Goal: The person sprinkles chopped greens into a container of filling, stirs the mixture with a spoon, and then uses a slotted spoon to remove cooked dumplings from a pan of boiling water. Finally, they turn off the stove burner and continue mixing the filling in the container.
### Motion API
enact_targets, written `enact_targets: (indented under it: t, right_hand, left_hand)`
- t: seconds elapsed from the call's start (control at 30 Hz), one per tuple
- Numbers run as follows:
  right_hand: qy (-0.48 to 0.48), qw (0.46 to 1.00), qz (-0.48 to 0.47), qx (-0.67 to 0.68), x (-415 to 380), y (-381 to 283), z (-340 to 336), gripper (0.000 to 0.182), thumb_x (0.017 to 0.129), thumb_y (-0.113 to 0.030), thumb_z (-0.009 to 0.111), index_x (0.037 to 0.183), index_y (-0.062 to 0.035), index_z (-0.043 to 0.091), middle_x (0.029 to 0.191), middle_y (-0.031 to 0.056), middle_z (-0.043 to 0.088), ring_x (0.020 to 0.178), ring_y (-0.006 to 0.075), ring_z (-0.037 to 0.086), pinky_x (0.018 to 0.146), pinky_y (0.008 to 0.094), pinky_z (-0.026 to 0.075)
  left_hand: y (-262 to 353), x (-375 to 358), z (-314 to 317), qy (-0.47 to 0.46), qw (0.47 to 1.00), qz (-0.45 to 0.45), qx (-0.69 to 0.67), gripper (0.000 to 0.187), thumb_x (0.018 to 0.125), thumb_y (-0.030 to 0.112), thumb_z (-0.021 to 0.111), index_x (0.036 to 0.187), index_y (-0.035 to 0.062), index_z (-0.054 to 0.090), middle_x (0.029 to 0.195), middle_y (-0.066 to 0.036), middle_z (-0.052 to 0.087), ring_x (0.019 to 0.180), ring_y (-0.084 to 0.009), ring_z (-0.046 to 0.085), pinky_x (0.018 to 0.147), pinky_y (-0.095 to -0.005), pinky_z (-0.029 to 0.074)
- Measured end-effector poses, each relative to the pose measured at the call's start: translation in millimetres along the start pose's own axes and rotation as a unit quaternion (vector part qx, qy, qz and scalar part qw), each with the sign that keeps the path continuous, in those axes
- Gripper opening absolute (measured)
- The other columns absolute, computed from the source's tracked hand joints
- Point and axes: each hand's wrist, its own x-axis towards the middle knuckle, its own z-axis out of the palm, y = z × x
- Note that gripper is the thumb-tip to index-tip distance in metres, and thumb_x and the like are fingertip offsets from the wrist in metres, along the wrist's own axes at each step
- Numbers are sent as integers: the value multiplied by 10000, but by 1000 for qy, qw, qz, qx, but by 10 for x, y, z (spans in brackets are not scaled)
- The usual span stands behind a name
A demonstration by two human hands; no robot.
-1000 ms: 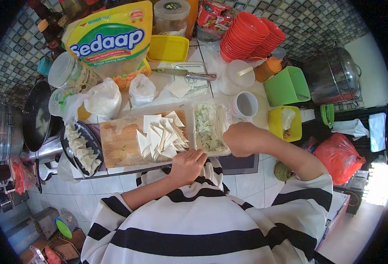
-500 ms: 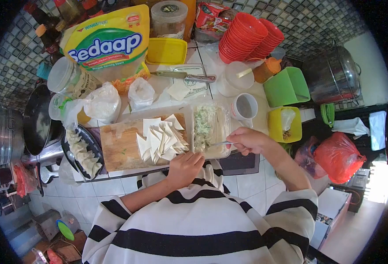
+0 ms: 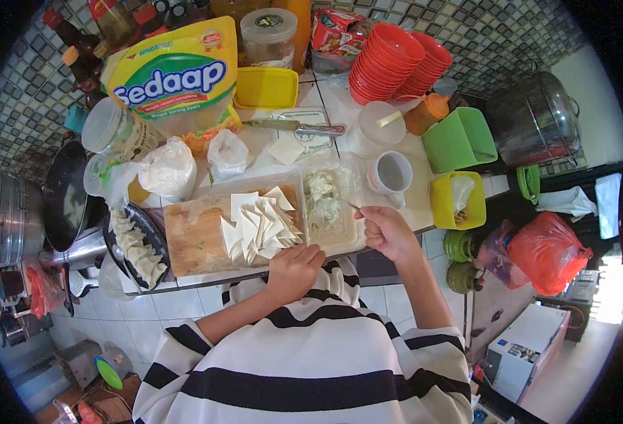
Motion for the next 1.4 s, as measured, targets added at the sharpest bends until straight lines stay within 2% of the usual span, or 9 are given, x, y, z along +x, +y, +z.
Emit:
enact_targets:
  t: [0.13,0.2,0.23,0.3,0.5,0.93,1.03,1.3,1.4]
  right_hand:
    - [122,927,-96,-341,-243,-89,175,126,840,-143,498,863,-29,545,465,-15,404,381,91,394,379,230,329]
    - [167,697,-368,-592,-314,-67,194,119,795,-108,503,869,-52,578,501,64,525,443,175,550,398,272,405]
    - [168,697,-367,-593,-312,-49,216,119,795,-108,503,869,-52,578,501,64,525,443,175,550,398,272,405]
    - [217,472,-240,-820,-272,11,309,209,739,-100,516,930,-49,584,544,96,568,508,212,605,404,298,434]
    - [107,337,-367,-860,-184,314,400,246,680,-134,540,898,-24,571,512,8,551,471,142,579,389,270,423]
    - [18,385,-320,-865,-637,168,477,136,668,-127,549,791,-71,539,512,23,554,453,159,576,379,282,411]
    - [79,426,-283,-856,-429,112,462,100,677,-115,534,770,-85,515,515,37,557,453,179,579,382,300,414]
    - [229,394,-365,-812,-79,-84,304,65,705,-111,509,769,-97,506,491,44,529,446,203,569,390,324,421]
    - [196,384,-332,-839,-135,-38,247,97,701,-114,514,795,-93,522,496,38,535,452,199,572,391,318,423]
  left_hand:
    - [-14,-16,15,2,1000,-8,-14,149,589,95,574,738,78,575,751,-7,534,649,-148,551,531,-277,446]
    - [-9,-8,4,-4,1000,-8,-15,159,587,93,576,745,80,575,753,-5,536,652,-146,553,527,-278,444]
    - [-7,-6,0,-11,1000,-8,-16,168,584,91,578,752,82,575,756,-4,537,654,-144,554,524,-279,442]
    - [-13,-6,1,-11,1000,-3,-20,169,582,93,579,750,83,572,753,-3,534,652,-144,553,522,-280,441]
    - [13,13,13,3,1000,-11,-2,127,595,108,571,719,94,554,737,5,519,639,-132,548,511,-275,435]
    - [10,16,44,19,1000,-12,-9,99,624,92,597,709,89,545,731,0,531,635,-138,557,504,-276,431]
    - [3,4,24,-5,1000,-17,-13,126,614,80,600,732,86,556,755,-5,549,651,-146,566,519,-285,437]
    - [-4,-5,46,12,1000,-18,-14,137,606,76,593,738,86,560,763,-2,556,648,-147,571,522,-294,449]
    - [-11,-2,51,16,1000,-21,-12,126,610,77,589,733,89,561,758,1,553,638,-143,568,515,-290,449]
